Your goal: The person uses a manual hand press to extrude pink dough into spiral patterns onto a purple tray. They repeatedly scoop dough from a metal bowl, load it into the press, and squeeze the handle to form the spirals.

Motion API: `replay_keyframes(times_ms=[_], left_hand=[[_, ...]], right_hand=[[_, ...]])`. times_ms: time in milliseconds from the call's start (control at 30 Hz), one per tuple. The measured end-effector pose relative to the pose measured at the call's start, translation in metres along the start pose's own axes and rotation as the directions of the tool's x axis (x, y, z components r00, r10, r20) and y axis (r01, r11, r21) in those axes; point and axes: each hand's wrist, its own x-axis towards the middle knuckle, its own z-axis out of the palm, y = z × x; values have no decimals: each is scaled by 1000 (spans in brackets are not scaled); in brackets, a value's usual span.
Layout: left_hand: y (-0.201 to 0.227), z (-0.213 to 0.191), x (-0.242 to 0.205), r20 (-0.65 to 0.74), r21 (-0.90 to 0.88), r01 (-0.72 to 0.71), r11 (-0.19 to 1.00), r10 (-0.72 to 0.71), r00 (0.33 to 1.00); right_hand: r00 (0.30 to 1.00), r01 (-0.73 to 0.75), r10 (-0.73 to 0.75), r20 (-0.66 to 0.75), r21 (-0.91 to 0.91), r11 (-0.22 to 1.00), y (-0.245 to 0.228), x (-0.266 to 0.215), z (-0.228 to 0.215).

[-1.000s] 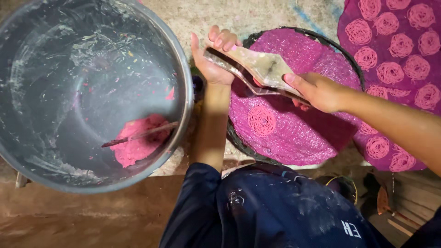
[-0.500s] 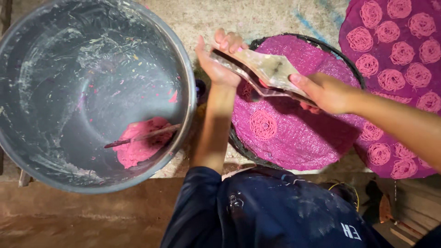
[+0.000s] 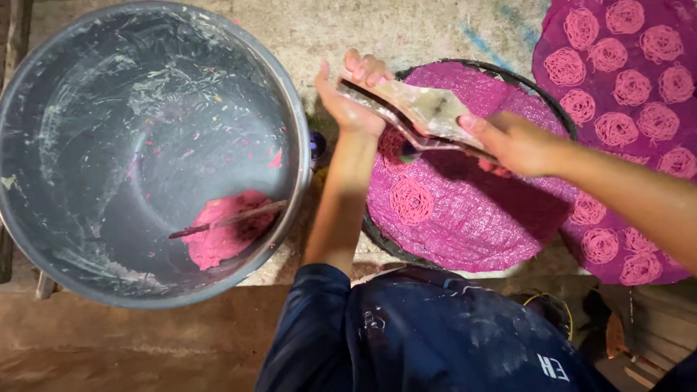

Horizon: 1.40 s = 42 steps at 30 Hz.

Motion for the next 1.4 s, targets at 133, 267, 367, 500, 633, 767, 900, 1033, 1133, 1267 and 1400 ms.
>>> replay_keyframes(times_ms=[133, 267, 367, 500, 633, 767, 900, 1033, 1133, 1267, 1400], left_hand=[[-13, 5, 14, 47, -23, 7, 1000, -6, 999], [8, -3, 24, -145, 160, 136, 978, -113, 983], [17, -30, 6, -396, 474, 326, 818, -132, 909], [18, -69, -31, -513, 730, 600, 328, -318, 797], [22, -89, -48, -317, 921, 288, -261, -73, 946], [40, -103, -48, 230, 559, -66, -827, 78, 970], [55, -125, -37, 59, 406, 24, -914, 52, 997], [61, -146, -22, -102, 348, 147, -926, 118, 988], [58, -152, -22, 30, 337, 98, -936, 114, 993], [53, -143, -19, 102, 524, 45, -851, 114, 988], [59, -134, -25, 142, 801, -69, -595, 77, 987]], right_hand=[[989, 60, -73, -130, -98, 993, 11, 6, -10], [984, 147, -135, -118, 94, 985, 20, 13, -7], [961, 270, -257, -98, 153, 951, 29, 12, 3], [949, 296, -266, -171, 184, 937, 36, 22, 20], [887, 387, -291, -359, 233, 892, 56, 38, 36], [793, 539, -285, -538, 403, 740, 100, 26, 41], [587, 773, -314, -746, 401, 492, 163, -22, 61], [453, 809, -80, -888, 372, 456, 205, -51, 116], [466, 843, 158, -870, 491, 220, 224, -45, 158], [487, 864, 241, -840, 504, 11, 245, -27, 179], [425, 870, 266, -865, 472, 144, 270, -17, 164]])
